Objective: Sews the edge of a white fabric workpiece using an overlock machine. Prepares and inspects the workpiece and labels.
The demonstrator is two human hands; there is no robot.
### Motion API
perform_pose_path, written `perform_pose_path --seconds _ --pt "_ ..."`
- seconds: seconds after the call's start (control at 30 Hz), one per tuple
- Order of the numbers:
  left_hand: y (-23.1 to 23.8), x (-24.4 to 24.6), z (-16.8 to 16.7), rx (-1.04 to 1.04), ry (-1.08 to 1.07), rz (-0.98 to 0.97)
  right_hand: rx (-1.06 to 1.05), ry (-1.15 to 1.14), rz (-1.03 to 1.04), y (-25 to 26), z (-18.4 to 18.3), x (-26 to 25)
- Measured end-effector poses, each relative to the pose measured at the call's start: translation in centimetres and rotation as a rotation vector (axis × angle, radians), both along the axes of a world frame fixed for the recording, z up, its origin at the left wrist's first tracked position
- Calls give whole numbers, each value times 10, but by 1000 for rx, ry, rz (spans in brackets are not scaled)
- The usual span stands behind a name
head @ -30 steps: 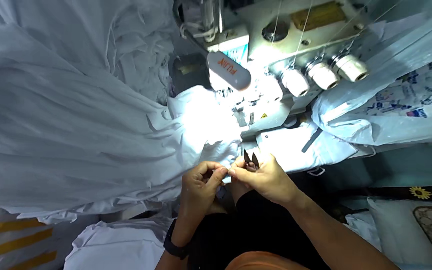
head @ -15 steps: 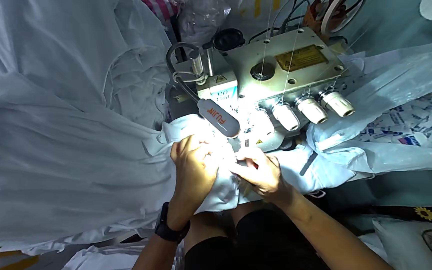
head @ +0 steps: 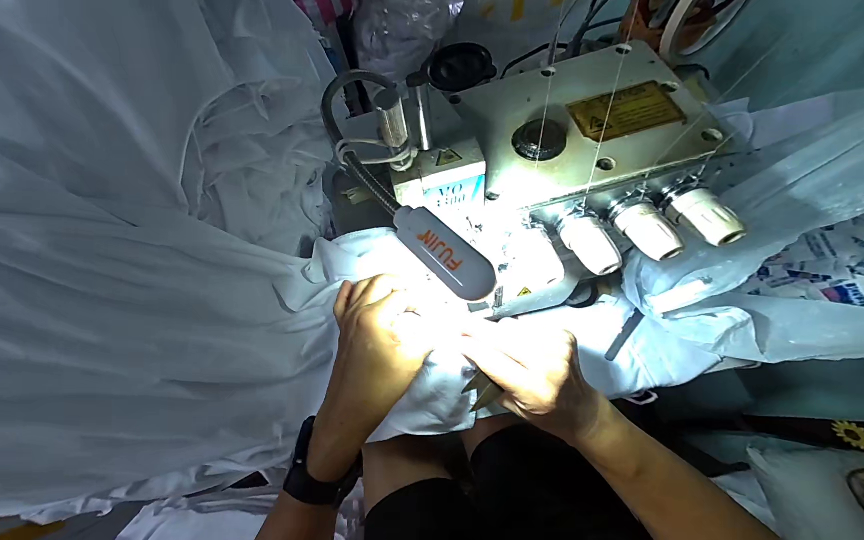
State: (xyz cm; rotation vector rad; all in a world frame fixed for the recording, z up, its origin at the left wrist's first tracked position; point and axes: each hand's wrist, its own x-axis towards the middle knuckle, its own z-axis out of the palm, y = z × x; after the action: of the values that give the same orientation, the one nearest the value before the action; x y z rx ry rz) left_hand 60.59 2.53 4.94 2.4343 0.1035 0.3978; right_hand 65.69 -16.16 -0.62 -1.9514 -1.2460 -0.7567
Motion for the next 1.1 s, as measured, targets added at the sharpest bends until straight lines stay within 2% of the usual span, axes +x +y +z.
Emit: perform_pose_path --seconds 0.43,0.77,1.1 --pt "-4 12 1 15 -37 55 1 126 -69 -1 6 -8" --pt "-1 14 1 -43 -21 44 8 110 -70 0 3 -8" --pt "-5 13 0 4 -67 66 0 44 -44 2 2 -6"
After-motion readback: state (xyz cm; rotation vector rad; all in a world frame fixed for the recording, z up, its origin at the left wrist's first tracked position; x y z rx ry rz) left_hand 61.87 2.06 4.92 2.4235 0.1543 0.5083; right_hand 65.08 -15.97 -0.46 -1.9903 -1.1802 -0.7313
